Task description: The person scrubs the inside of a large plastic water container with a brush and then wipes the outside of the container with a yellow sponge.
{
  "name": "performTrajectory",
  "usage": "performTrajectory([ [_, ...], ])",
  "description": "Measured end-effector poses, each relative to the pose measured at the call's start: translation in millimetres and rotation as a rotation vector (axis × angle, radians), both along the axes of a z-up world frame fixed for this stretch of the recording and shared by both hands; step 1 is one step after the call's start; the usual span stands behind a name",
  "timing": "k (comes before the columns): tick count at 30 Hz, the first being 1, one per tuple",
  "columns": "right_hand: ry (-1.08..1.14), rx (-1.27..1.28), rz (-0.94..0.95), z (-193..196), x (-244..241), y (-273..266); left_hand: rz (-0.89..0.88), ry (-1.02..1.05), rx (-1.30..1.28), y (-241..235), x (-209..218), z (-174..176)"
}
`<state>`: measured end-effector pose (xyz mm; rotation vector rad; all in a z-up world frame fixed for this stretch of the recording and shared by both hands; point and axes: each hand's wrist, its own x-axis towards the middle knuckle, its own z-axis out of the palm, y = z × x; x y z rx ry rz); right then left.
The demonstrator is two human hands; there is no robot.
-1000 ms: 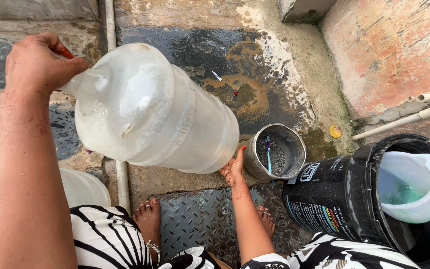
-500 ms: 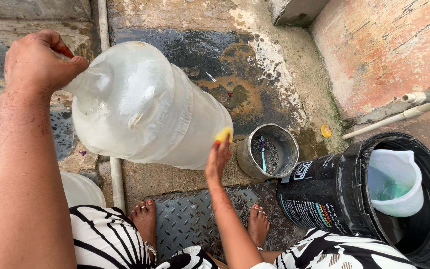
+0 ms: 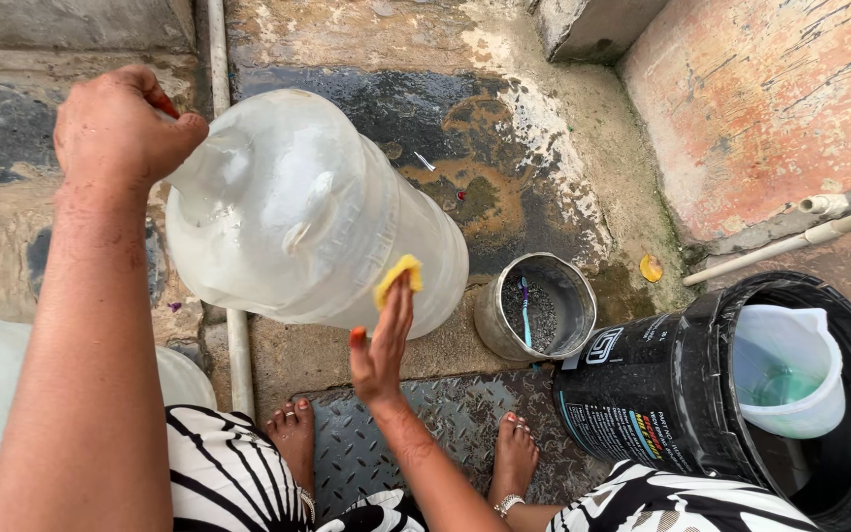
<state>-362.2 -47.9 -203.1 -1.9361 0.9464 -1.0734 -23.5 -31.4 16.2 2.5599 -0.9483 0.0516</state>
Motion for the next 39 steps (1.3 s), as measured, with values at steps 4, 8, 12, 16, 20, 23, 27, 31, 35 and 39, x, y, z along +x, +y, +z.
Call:
performTrajectory([
  [4, -0.332, 0.278, -0.043, -13, -12, -35, -0.014, -0.008, 0.034, 3, -2, 6],
  [8, 0.013, -0.028, -0.213, 5, -2, -127, -0.132, 0.028, -0.06, 4, -3, 9],
  [12, -0.185, 0.073, 0.073, 82, 35, -137, -0.121, 0.067, -0.054, -2, -21, 23],
  [16, -0.299, 0.01, 0.163, 105, 60, -69, -0.086, 0.094, -0.023, -7, -27, 30],
  [20, 0.122, -0.6, 0.207, 54, 32, 19, -0.071, 0.072, -0.001, -11, -29, 33],
  [23, 0.218, -0.706, 0.188, 34, 25, 14, -0.129, 0.081, -0.044, -12, -34, 36],
  [27, 0.092, -0.304, -0.019, 82, 47, -66, -0.159, 0.074, -0.047, -12, -43, 40],
  [31, 0.022, -0.028, 0.135, 145, 57, -110, -0.085, 0.083, -0.022, -20, -52, 46],
  [35, 0.071, -0.189, 0.037, 135, 58, -33, 0.033, 0.071, 0.01, -33, -55, 41],
  [39, 0.078, -0.349, 0.122, 119, 44, 27, 0.01, 0.062, 0.035, -35, -49, 39],
])
